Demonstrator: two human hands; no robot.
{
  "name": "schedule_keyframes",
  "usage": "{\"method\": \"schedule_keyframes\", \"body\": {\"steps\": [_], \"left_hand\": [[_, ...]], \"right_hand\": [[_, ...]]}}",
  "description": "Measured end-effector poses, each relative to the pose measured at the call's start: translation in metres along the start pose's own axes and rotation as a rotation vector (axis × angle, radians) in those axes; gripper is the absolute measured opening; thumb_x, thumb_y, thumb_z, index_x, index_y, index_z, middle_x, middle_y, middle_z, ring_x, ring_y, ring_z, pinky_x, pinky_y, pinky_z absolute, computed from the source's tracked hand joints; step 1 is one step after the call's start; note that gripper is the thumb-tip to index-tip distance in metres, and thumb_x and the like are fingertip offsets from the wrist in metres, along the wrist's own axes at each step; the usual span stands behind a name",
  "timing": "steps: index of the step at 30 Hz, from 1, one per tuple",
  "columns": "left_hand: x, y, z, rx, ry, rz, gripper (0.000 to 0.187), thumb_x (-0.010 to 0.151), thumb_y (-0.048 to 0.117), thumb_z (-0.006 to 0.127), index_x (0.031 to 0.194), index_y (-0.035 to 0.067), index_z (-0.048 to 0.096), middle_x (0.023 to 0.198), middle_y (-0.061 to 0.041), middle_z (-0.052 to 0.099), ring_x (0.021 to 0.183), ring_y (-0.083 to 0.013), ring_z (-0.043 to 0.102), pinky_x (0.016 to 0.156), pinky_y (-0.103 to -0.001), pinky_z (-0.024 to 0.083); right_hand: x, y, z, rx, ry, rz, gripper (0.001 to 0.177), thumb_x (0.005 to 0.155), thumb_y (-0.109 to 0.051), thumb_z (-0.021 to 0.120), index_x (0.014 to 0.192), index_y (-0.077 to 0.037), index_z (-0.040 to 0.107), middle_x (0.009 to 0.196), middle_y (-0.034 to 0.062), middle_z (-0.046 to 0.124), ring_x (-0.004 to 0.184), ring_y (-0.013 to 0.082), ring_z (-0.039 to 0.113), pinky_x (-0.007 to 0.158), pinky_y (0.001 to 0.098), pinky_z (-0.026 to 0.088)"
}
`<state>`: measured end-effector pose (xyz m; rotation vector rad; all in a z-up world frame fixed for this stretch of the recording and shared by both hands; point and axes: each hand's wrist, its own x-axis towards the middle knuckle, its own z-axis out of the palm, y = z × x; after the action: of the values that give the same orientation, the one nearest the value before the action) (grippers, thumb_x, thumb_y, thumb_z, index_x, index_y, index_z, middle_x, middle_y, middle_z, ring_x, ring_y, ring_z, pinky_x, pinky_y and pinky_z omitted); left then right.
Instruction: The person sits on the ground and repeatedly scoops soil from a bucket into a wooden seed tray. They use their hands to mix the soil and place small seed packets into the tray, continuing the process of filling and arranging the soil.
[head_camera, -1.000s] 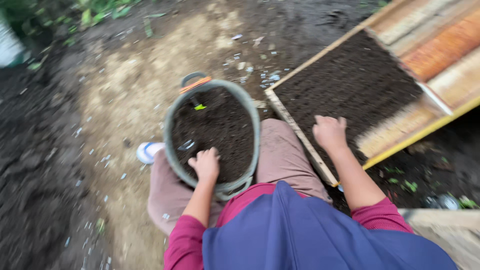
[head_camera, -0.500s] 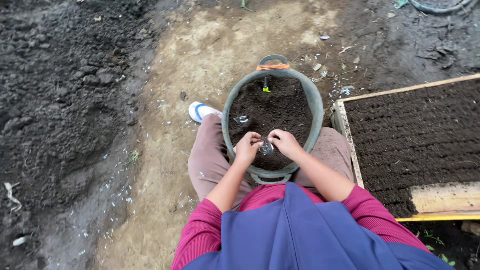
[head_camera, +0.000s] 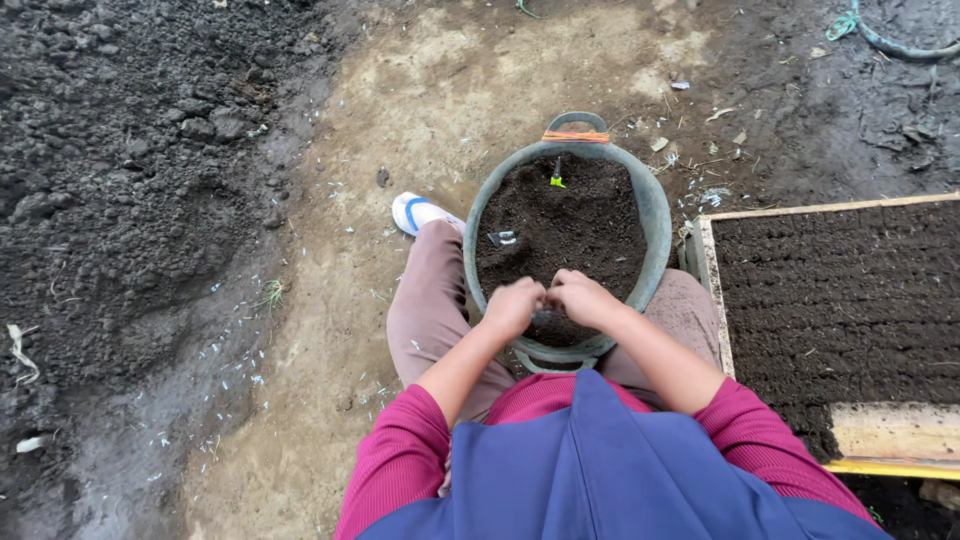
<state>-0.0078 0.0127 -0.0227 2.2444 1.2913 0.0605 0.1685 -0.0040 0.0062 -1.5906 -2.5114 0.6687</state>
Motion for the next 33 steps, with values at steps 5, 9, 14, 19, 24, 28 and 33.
{"method": "schedule_keyframes", "body": {"steps": [5,9,14,19,24,28,33], "left_hand": [[0.002,-0.013,-0.003,0.225,-0.064,-0.171,0.012,0.086,0.033,0.057,0.091,0.031,0.067,0.109,-0.001,0.057,0.084,-0.0275,0.067,0.069,-0.041,0.052],[-0.001,0.002,-0.012,-0.029,0.159,-0.338,0.019,0.086,0.017,0.051,0.086,0.019,0.069,0.101,0.0,0.065,0.088,-0.0263,0.067,0.076,-0.042,0.055],[-0.012,-0.023,-0.036,-0.112,0.309,-0.37,0.016,0.084,0.018,0.056,0.077,0.025,0.069,0.081,-0.001,0.066,0.082,-0.0259,0.067,0.071,-0.041,0.056],[-0.003,-0.027,-0.027,-0.011,0.505,-0.267,0.014,0.077,0.021,0.058,0.086,0.025,0.066,0.094,0.006,0.063,0.084,-0.0185,0.066,0.07,-0.034,0.057],[0.002,-0.017,-0.014,-0.178,0.456,-0.206,0.018,0.076,0.018,0.056,0.092,0.018,0.066,0.1,0.001,0.062,0.084,-0.0263,0.066,0.071,-0.038,0.056],[0.004,-0.02,0.02,-0.117,0.406,-0.216,0.017,0.077,0.022,0.058,0.091,0.019,0.066,0.097,0.003,0.061,0.081,-0.0248,0.066,0.071,-0.037,0.057],[0.001,-0.007,0.023,-0.187,0.213,-0.294,0.008,0.078,0.019,0.056,0.083,0.02,0.062,0.087,-0.001,0.061,0.083,-0.0271,0.065,0.072,-0.039,0.056]], "right_hand": [[0.006,-0.016,0.01,-0.401,0.161,-0.181,0.006,0.077,-0.026,0.061,0.082,-0.024,0.063,0.092,0.0005,0.051,0.088,0.0229,0.05,0.066,0.0361,0.045],[0.016,-0.023,0.033,-0.376,0.368,-0.271,0.014,0.075,-0.035,0.06,0.075,-0.021,0.06,0.081,-0.0005,0.049,0.083,0.0204,0.047,0.066,0.0341,0.037],[0.062,0.026,0.042,0.488,-0.033,0.17,0.04,0.075,-0.023,0.061,0.114,-0.028,0.061,0.121,0.0147,0.051,0.117,0.0379,0.047,0.098,0.0461,0.038],[0.051,0.007,0.082,0.211,-0.042,0.194,0.057,0.083,-0.057,0.056,0.13,-0.025,0.05,0.139,0.0178,0.04,0.134,0.0342,0.035,0.112,0.0431,0.028],[0.009,-0.005,0.093,0.013,-0.164,0.082,0.026,0.078,-0.034,0.061,0.098,-0.017,0.056,0.097,0.0102,0.054,0.094,0.0333,0.058,0.086,0.0405,0.045],[0.024,0.024,0.088,0.413,-0.192,0.393,0.037,0.071,-0.042,0.065,0.097,-0.015,0.068,0.098,0.0151,0.068,0.1,0.0354,0.062,0.085,0.0451,0.049],[0.045,-0.021,0.019,1.905,0.293,0.706,0.023,0.085,-0.025,0.065,0.076,-0.004,0.062,0.065,0.0149,0.059,0.052,0.0297,0.062,0.041,0.0376,0.053]]}}
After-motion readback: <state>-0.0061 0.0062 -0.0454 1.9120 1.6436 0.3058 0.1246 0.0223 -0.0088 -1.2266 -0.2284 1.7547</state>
